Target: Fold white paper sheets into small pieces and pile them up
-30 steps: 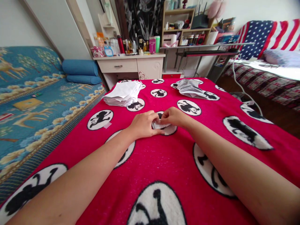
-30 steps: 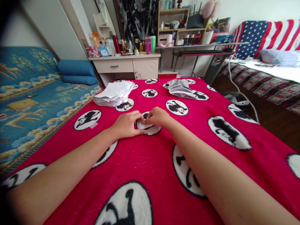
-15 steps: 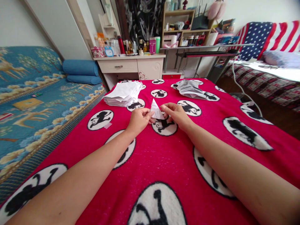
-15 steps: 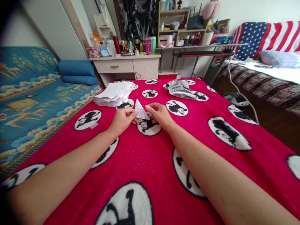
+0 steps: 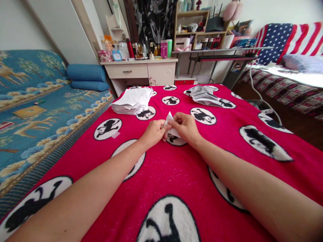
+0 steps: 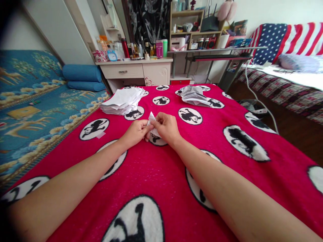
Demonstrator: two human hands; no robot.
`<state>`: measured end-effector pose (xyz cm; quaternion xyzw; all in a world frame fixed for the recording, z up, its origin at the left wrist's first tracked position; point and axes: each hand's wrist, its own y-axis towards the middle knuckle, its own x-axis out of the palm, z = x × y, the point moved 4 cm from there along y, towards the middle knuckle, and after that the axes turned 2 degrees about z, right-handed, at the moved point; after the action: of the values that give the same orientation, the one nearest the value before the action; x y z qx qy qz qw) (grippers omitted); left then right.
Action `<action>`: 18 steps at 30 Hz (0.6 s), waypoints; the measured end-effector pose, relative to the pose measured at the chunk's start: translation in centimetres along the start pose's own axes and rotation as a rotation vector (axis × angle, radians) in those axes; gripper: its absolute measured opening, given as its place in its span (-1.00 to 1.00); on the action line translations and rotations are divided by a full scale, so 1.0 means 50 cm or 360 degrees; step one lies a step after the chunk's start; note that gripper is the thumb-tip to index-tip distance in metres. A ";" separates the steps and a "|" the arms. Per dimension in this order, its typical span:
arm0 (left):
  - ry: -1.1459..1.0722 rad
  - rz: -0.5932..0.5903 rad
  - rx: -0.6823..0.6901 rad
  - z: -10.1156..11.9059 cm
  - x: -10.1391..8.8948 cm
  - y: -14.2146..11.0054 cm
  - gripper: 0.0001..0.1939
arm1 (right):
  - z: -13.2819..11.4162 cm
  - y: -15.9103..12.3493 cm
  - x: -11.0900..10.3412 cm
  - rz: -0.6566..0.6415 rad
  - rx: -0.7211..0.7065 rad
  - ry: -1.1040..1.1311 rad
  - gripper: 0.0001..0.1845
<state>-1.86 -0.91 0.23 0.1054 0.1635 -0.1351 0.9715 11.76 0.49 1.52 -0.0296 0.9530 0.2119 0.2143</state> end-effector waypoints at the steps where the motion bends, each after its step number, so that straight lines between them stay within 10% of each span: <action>1: 0.0058 -0.0006 0.0019 0.001 0.000 -0.001 -0.70 | -0.002 -0.001 0.002 -0.0008 -0.0015 -0.0012 -0.72; 18: 0.0421 -0.0045 0.0152 0.030 0.012 -0.009 -0.69 | -0.024 -0.014 -0.007 0.0203 -0.0162 -0.0208 -0.49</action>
<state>-1.00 -1.86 1.31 0.1661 0.2850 -0.1414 0.9334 11.69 -0.65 2.39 0.0343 0.9250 0.2747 0.2604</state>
